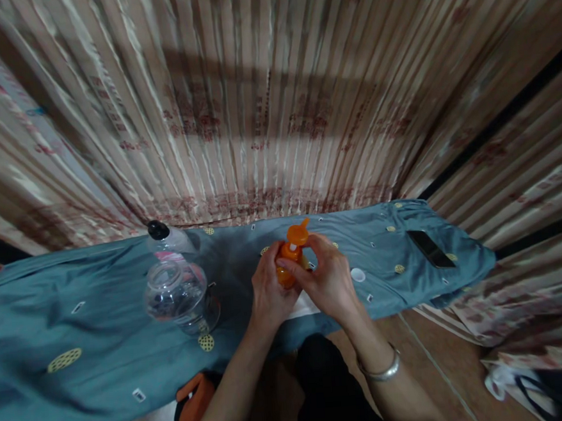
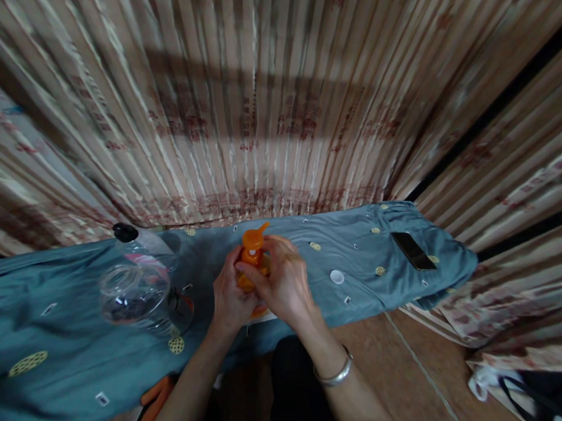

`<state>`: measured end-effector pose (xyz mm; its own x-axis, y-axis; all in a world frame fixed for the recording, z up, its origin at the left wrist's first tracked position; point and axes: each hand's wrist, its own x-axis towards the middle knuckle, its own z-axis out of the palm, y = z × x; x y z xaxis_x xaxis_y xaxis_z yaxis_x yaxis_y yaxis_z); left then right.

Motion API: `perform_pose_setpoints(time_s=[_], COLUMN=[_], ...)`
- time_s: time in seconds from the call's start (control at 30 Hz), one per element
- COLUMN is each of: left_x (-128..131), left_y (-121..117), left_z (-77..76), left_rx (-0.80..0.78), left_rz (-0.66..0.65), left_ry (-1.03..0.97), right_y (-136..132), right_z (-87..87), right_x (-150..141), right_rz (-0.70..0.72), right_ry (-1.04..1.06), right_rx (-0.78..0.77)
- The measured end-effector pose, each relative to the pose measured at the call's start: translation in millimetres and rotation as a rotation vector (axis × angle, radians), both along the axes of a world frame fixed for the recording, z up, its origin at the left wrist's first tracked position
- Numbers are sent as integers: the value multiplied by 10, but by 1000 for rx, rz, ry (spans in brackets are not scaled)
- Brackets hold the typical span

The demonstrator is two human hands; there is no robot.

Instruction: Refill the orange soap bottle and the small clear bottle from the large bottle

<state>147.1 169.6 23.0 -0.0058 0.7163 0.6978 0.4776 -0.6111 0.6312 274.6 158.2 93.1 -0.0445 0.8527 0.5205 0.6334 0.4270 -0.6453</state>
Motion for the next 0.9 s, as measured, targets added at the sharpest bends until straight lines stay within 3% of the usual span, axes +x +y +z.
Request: perform_pose_setpoints(time_s=[0.17,0.3,0.37,0.53,0.63,0.83,0.9], left_x=[-9,-13,-8,3,-4,-8,-5], left_y=[3,-5,-5,5,7,1,3], left_z=[-27,-15,-7,-7,-11,-9,-19], left_rx=[-6,-37,-42,-16,10,28,22], left_rz=[11,21,24,24,25,23,32], left_ry=[15,25,26,19,13,15,13], right_y=[-14,-8,1,-4,-7,25,29], right_z=[40,112,96,-40,-74,-42,-53], right_x=[37,153,153,-19,-54,125,113], right_rz=[23,252,297,1,-64,255,229], right_ry=[20,55,67,83,86,106,113], right_rx=[-31,-118,-108,-35,-3,-110,-100])
